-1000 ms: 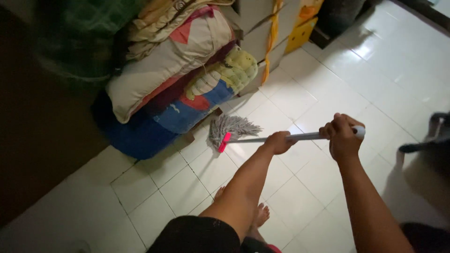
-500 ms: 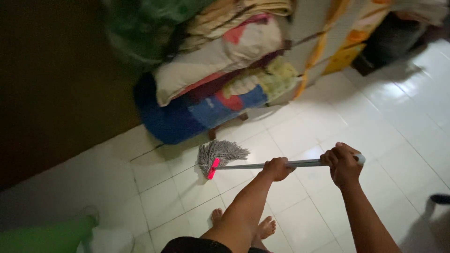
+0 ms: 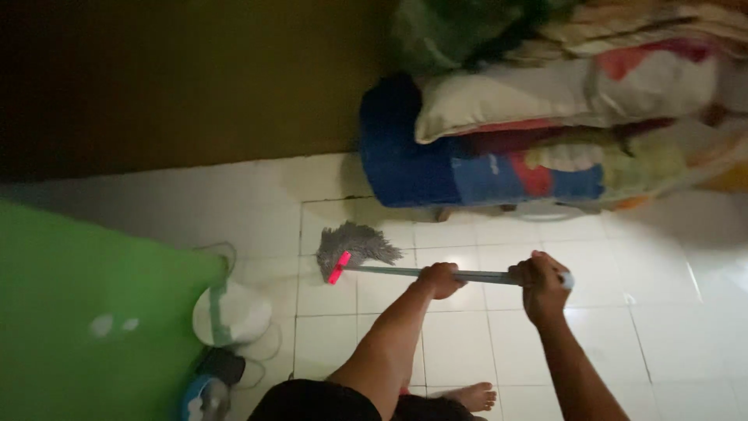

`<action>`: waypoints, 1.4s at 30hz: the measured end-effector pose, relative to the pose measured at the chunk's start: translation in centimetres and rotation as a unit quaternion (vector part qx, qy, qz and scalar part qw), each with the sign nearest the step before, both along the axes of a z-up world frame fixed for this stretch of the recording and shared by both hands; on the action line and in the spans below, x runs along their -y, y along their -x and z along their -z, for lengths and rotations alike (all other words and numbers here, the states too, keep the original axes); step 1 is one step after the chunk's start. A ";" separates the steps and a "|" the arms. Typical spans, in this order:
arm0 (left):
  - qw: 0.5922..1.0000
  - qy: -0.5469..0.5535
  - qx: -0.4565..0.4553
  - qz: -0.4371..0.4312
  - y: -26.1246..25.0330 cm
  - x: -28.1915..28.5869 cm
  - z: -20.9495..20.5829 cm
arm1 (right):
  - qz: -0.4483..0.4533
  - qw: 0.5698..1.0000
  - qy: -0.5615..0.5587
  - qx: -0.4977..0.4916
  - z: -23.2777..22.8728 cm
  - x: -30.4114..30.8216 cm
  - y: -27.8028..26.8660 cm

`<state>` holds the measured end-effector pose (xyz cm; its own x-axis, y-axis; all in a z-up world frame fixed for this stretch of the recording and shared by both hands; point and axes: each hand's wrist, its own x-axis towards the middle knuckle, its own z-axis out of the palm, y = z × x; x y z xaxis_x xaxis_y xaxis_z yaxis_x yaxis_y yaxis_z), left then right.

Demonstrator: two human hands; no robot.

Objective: Mopping the tiled floor of a room with a mop.

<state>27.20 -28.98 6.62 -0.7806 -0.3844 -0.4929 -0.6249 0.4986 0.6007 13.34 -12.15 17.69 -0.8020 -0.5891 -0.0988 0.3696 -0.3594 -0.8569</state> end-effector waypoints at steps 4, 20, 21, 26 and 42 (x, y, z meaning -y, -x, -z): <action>0.999 0.009 0.007 -0.051 -6.2 4.0 2.5 | -0.099 0.993 -0.012 -0.065 0.5 4.3 -5.0; 0.987 0.059 -0.046 -0.139 -0.4 -3.7 0.6 | -0.191 0.967 0.065 -0.154 -3.7 -2.1 0.3; 0.987 0.059 -0.068 -0.135 1.7 -4.8 0.4 | -0.176 0.967 0.051 -0.176 -4.0 -3.4 2.1; 0.986 0.057 -0.128 -0.094 12.6 -13.3 -0.5 | -0.091 0.975 0.035 -0.199 -9.5 -11.4 9.0; 0.968 -0.018 -0.226 0.105 35.3 -33.0 -5.4 | 0.128 0.874 -0.280 -0.375 -18.8 -27.3 18.0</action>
<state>-8.14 3.97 11.99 -0.9789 -0.1823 -0.0929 -0.1810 0.5601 0.8084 -4.69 15.11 36.49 -0.8634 -0.4084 0.2963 -0.4033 0.2058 -0.8916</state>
